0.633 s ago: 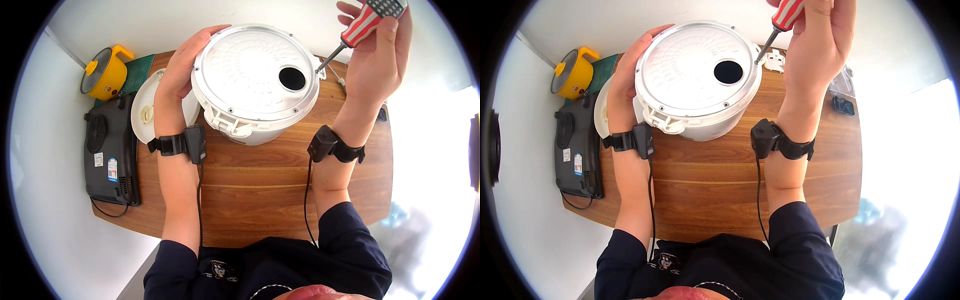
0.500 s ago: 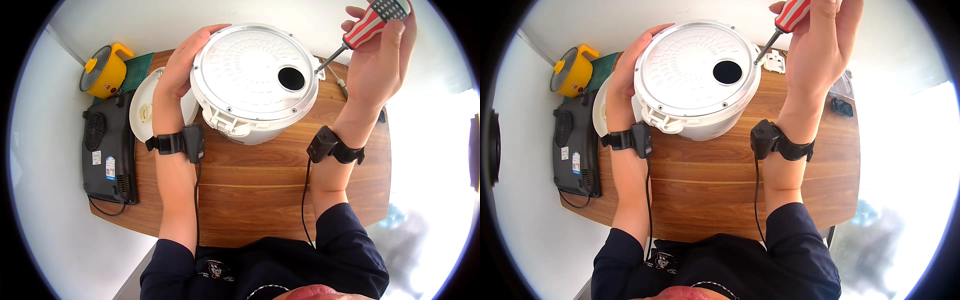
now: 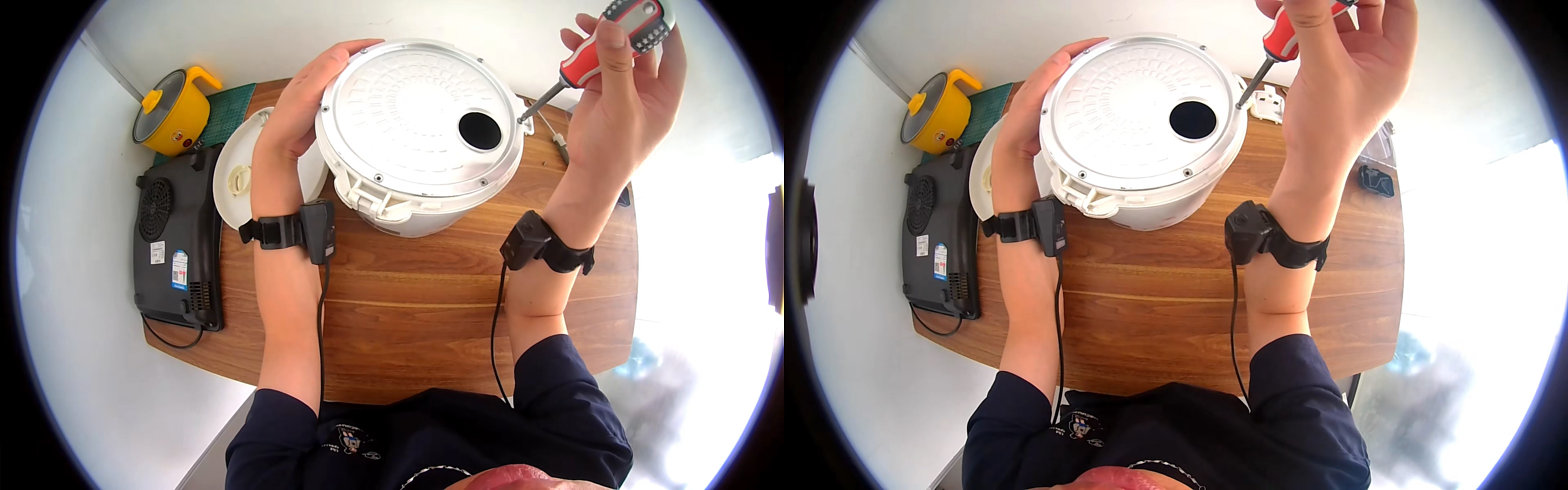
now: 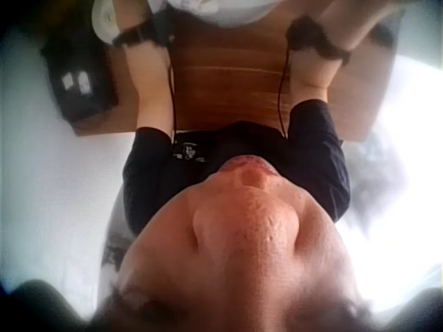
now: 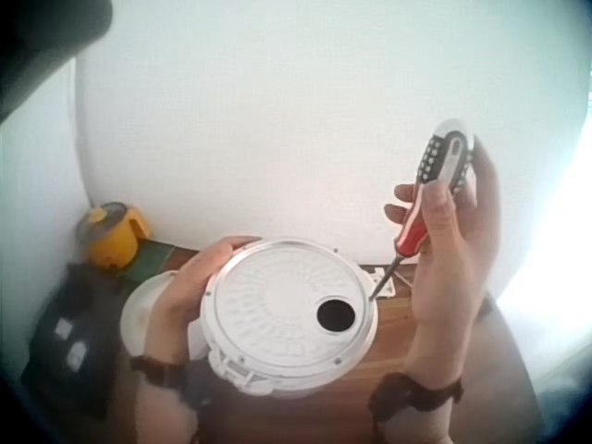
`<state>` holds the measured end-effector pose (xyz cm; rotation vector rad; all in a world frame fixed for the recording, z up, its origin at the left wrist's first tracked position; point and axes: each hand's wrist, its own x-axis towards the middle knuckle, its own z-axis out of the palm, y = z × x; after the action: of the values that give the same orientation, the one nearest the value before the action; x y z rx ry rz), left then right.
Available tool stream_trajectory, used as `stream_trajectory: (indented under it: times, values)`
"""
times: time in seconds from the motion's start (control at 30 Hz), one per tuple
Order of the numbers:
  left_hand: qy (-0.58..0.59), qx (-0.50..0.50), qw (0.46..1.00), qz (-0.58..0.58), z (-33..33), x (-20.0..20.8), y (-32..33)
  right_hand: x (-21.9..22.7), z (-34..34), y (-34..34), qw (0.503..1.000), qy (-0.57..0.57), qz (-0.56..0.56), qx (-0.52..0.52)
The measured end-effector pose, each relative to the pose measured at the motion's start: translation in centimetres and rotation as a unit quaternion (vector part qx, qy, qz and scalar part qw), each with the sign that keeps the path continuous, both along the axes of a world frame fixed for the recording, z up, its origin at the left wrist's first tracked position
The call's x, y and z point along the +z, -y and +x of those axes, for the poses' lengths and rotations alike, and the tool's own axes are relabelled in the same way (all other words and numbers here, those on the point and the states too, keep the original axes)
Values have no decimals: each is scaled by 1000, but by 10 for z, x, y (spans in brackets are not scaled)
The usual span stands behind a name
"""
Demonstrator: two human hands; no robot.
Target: The person uses a screwdriver to remove screws from the lid of a white rice cooker, then lifts off the lid and a white plastic ring. The person continues to unscrew components from the removed lid and places them on the table.
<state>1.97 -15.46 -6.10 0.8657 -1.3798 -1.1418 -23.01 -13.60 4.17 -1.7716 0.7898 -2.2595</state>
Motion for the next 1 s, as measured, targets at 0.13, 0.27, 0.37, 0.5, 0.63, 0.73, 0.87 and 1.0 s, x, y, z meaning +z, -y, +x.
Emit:
stream_trajectory:
  times: [0.13,0.27,0.37,0.5,0.63,0.73,0.87,1.0]
  values:
    - [7,-4,1000,-19,3,-4,5,10,3,-2,989,98,58,92]
    - [19,-9,999,-24,-1,-2,5,4,-13,2,989,72,27,127]
    - [21,-2,1000,-17,2,-3,3,1,4,2,993,73,18,96]
    - [20,6,1000,-14,1,-1,1,4,5,0,988,90,38,118]
    - [11,18,1000,-2,0,-2,3,-6,-8,12,990,55,-1,131]
    - [22,19,999,-14,0,-2,1,-7,-10,9,987,42,-6,157]
    - [20,18,1000,-9,1,-5,3,2,4,-1,984,103,35,138]
    - [21,16,1000,-16,0,-4,5,-2,-13,6,982,93,18,166]
